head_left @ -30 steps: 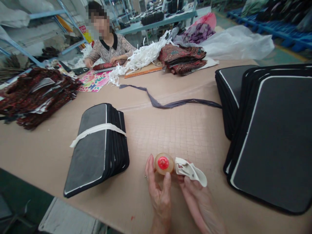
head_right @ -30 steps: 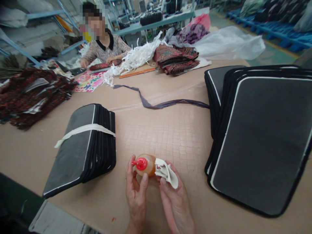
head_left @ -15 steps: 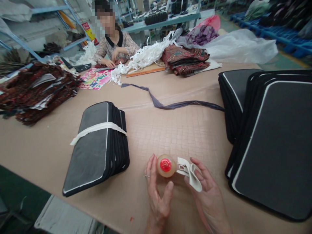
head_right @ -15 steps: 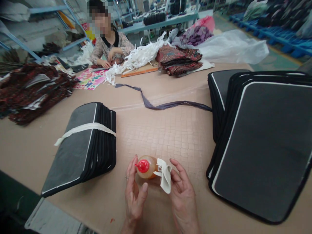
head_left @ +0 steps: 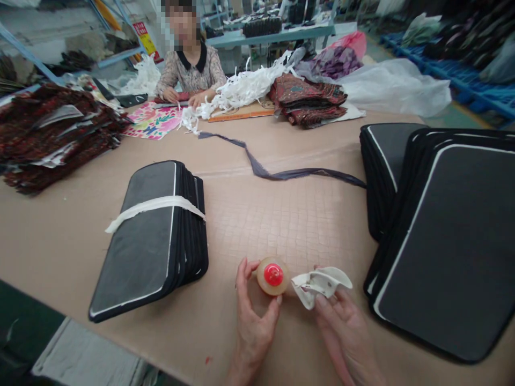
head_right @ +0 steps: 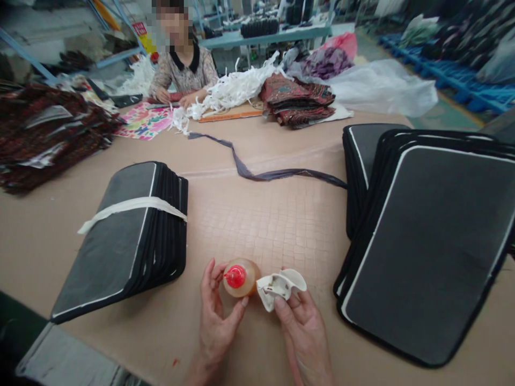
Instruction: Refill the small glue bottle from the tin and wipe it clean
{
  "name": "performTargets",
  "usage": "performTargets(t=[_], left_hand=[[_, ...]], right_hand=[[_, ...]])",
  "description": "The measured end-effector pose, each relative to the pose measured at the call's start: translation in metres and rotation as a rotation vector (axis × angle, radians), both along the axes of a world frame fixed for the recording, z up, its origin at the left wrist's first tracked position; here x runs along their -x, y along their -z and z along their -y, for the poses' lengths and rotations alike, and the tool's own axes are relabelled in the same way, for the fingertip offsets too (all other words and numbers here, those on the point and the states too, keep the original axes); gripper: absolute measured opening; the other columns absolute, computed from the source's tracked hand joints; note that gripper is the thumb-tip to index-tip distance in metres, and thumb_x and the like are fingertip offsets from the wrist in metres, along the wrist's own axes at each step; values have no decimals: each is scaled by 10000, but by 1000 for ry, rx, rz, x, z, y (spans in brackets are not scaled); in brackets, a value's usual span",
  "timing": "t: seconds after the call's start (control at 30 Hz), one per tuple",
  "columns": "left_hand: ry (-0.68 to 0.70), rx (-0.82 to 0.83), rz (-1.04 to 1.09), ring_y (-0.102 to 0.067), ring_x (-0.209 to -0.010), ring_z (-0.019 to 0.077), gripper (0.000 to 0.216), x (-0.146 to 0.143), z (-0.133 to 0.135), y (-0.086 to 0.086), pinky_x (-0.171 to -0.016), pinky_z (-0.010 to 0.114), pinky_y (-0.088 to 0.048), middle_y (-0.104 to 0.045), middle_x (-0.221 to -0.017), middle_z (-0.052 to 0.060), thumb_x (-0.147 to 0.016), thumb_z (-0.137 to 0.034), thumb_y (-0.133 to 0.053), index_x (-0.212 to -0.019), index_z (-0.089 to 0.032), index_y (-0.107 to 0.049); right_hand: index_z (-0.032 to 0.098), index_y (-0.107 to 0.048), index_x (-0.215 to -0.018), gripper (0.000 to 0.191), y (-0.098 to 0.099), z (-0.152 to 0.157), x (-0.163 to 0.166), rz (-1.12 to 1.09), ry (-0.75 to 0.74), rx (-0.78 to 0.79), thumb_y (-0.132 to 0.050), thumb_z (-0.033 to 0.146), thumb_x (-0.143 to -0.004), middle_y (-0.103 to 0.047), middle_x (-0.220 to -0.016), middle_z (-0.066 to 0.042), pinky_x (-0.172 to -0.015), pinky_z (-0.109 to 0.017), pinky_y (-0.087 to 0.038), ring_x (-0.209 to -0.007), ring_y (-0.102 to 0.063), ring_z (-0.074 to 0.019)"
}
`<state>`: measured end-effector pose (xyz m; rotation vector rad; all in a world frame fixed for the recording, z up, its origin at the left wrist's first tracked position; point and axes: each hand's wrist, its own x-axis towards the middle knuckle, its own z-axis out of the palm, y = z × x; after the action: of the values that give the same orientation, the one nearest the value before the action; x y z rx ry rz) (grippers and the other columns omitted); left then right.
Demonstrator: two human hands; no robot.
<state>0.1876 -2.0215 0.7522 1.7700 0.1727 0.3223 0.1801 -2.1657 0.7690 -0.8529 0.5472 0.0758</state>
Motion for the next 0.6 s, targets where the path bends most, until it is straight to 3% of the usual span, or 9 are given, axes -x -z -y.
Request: performTargets(t=[0.07,0.17,0.23,0.33,0.47,0.6], left_hand=[[-80,-13,-16,-486,-1176,266,772,5,7,5,-1037,469,-353,-507,-1244,97,-719,-215,-701,-1376,-256,-299],[-31,-54,-4,-427,-1236,299,854,17,5,7,-1044,495,-330,-426,-1357,120,-690,-237,-734,-1403,-264,-265],[-29,-128,80,-410,-1248,284,815,26,-4,0,-1035,438,-352,-423,-1369,103,-694,-213,-725,-1393,-268,-311],[-63,-331,320,-514,-1071,217,609,34,-19,-28,-914,304,-442,-561,-1142,44,-710,-134,-687,-1266,-301,-506],[198,-611,520,-537,-843,197,506,29,-22,-76,-643,236,-490,-586,-957,41,-688,-168,-722,-1158,-316,-608],[306,-769,498,-519,-914,238,350,25,-6,-101,-767,327,-496,-593,-1000,86,-759,-236,-675,-1106,-267,-639]], right_hand=[[252,-632,-1028,399,-4,0,0,13,8,0,-786,272,-660,-708,-1005,-21,-825,-250,-504,-913,-655,-161],[252,-611,-1067,435,-8,1,3,16,-18,38,-780,284,-668,-706,-1016,-24,-826,-249,-501,-931,-654,-162],[263,-585,-1102,492,-12,3,6,-10,-54,103,-788,305,-656,-708,-1017,-23,-822,-251,-498,-943,-652,-170],[264,-493,-1219,629,-24,4,12,-46,-133,271,-768,375,-664,-719,-915,-13,-803,-256,-480,-902,-655,-174],[226,-365,-1328,744,-42,12,23,-24,-329,488,-693,467,-706,-677,-784,27,-871,-269,-414,-849,-629,-165],[197,-261,-1387,723,-51,27,32,107,-537,611,-595,414,-783,-663,-811,18,-896,-295,-411,-868,-606,-164]])
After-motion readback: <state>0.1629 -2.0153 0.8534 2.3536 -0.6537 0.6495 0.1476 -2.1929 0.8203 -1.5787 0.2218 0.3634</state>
